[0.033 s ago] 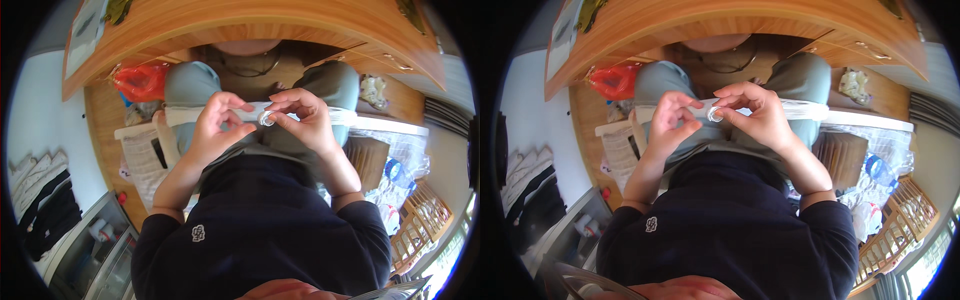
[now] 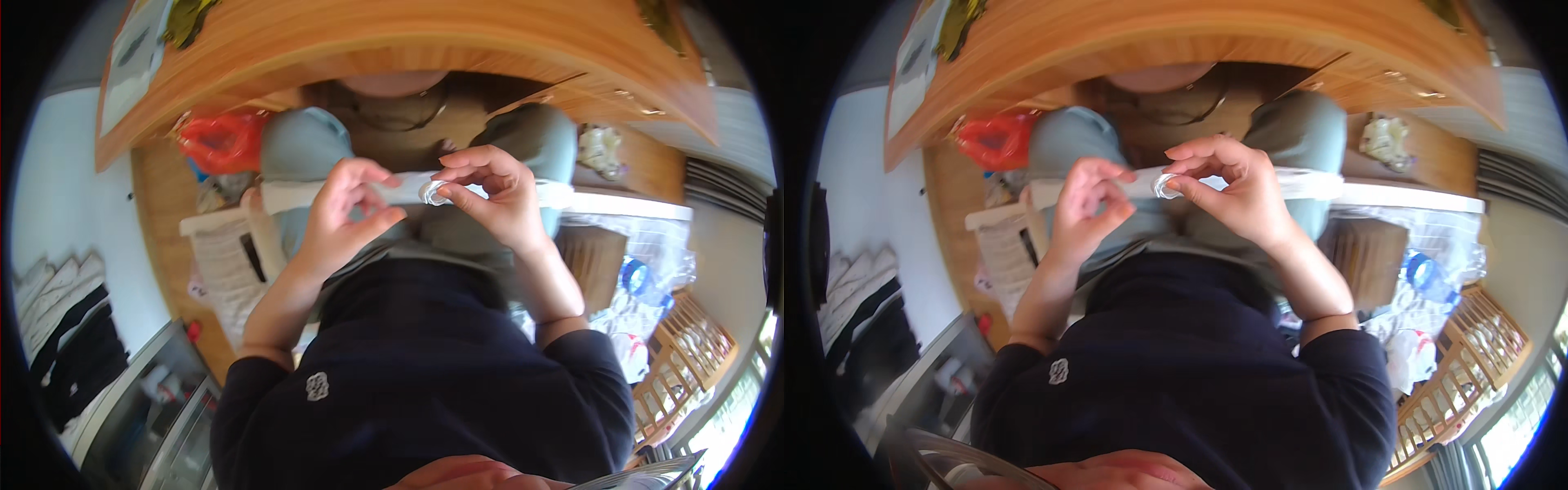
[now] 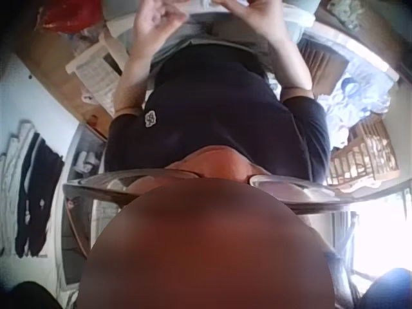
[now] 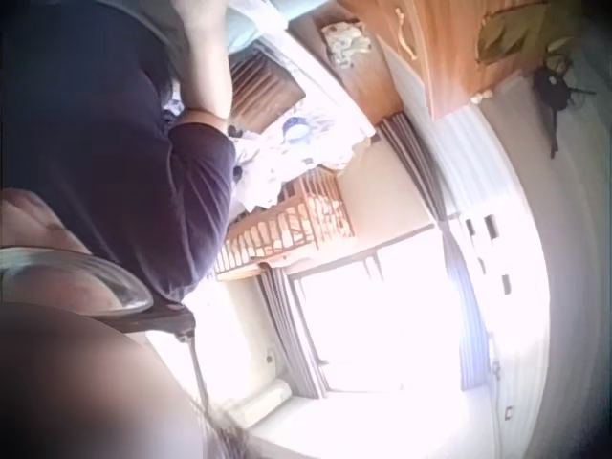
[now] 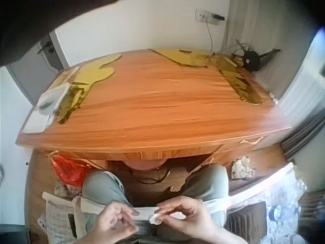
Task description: The person is assembling products by tying strings and attaching small white plastic components together.
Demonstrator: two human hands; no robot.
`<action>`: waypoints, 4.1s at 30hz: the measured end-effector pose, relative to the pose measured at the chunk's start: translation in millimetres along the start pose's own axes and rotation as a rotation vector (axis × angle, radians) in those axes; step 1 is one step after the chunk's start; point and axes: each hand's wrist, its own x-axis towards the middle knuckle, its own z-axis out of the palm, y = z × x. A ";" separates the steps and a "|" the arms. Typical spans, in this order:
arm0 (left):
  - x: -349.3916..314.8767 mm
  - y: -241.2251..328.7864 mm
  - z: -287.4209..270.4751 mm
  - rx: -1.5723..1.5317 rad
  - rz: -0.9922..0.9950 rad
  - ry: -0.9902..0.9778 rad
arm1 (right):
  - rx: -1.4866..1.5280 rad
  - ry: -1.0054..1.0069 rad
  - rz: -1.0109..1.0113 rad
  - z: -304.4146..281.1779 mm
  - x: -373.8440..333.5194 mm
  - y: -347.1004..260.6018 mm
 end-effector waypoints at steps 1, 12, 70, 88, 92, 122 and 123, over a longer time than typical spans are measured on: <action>-2.4 -4.3 -5.5 0.016 -0.010 -0.024 | -0.047 0.099 -0.046 -11.6 1.8 -2.5; -10.9 -1.4 -11.5 0.301 0.014 0.015 | -0.559 1.101 -0.403 -336.5 21.7 -128.5; -12.7 67.2 -134.7 0.281 0.029 0.034 | -0.638 -0.173 -0.053 13.3 20.3 -9.0; 128.5 228.1 -11.0 0.016 0.129 -0.753 | 0.115 -0.630 -0.096 24.6 177.1 -272.2; 192.9 235.3 -23.6 -0.242 0.007 -0.740 | 0.306 -0.212 -0.242 5.3 231.6 -302.3; 113.3 278.8 -229.3 0.401 -0.196 0.219 | 0.577 0.627 -0.809 -266.9 321.4 -218.7; 83.4 283.3 -232.8 0.414 -0.193 0.269 | 0.607 0.626 -0.852 -255.2 313.8 -225.1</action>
